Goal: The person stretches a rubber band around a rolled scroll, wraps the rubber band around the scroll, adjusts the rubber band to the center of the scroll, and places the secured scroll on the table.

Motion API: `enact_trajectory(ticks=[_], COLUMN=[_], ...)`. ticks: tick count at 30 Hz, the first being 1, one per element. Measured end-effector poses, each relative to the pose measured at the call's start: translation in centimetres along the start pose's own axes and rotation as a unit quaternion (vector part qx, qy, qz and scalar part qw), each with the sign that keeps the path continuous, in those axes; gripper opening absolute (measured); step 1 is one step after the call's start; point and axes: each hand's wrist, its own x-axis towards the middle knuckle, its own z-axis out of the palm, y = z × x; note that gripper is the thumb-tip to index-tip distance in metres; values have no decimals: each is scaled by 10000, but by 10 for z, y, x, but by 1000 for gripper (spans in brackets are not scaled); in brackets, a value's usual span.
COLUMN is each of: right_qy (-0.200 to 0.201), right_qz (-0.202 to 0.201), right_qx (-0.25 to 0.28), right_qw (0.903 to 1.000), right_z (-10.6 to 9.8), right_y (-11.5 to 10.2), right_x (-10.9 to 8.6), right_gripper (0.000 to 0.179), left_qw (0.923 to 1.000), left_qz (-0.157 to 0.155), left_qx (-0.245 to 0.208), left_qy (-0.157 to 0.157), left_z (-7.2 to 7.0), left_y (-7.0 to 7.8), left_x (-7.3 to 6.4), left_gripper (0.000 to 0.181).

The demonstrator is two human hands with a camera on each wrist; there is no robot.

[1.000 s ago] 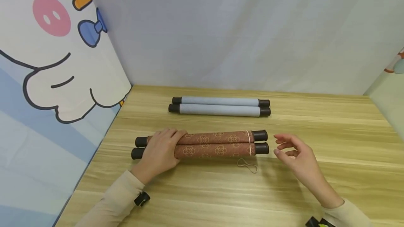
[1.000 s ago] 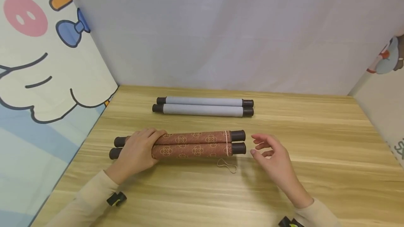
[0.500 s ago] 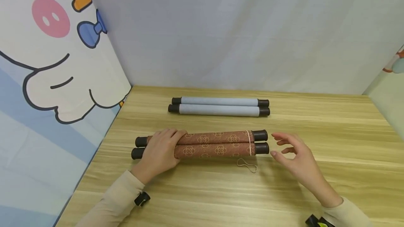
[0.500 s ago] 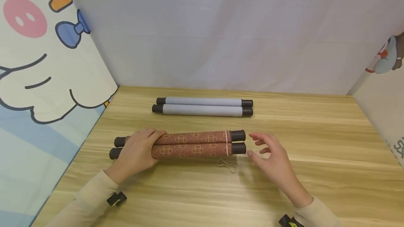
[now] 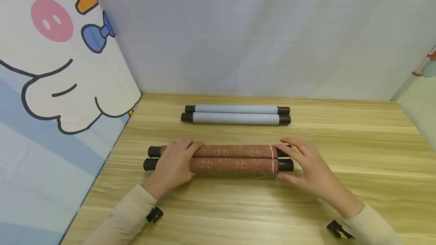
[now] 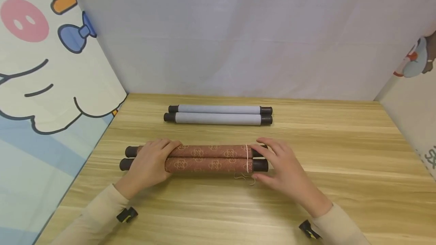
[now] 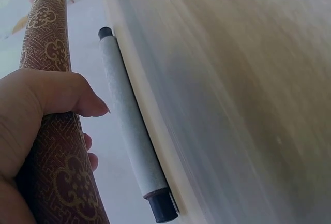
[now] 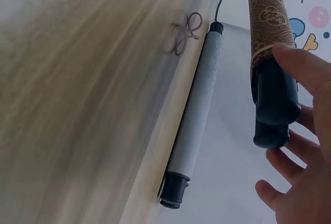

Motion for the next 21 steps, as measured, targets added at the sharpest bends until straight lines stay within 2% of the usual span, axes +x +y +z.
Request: enact_trajectory(ticks=[2,6,11,14,17,21], right_qy=[-40,-74,-310,-441,-564,-723], right_qz=[-301,-572,-951,-875,-605,-518], right_qx=[-305,-663,-730,-657,-661,-981], right_qw=[9991,9961,9923,9930,9944,9912], right_z=[2,7,14,6,-8,-12], right_y=[0,-5,-24,-29,-25,-20], right_x=[3,11,25,30,27,21], right_gripper=[82,81,81,91,99,94], left_qw=[10000,9998,9994,9995,9999,10000], left_qz=[83,166,336,302,107,71], left_qx=[17,87,82,27,-30,-55], left_qy=[20,95,94,21,-45,-38], left_z=[-1,-3,-1,1,-1,-7], left_y=[3,9,19,20,15,10], left_x=[0,3,10,11,9,4], left_gripper=[70,71,70,73,80,80])
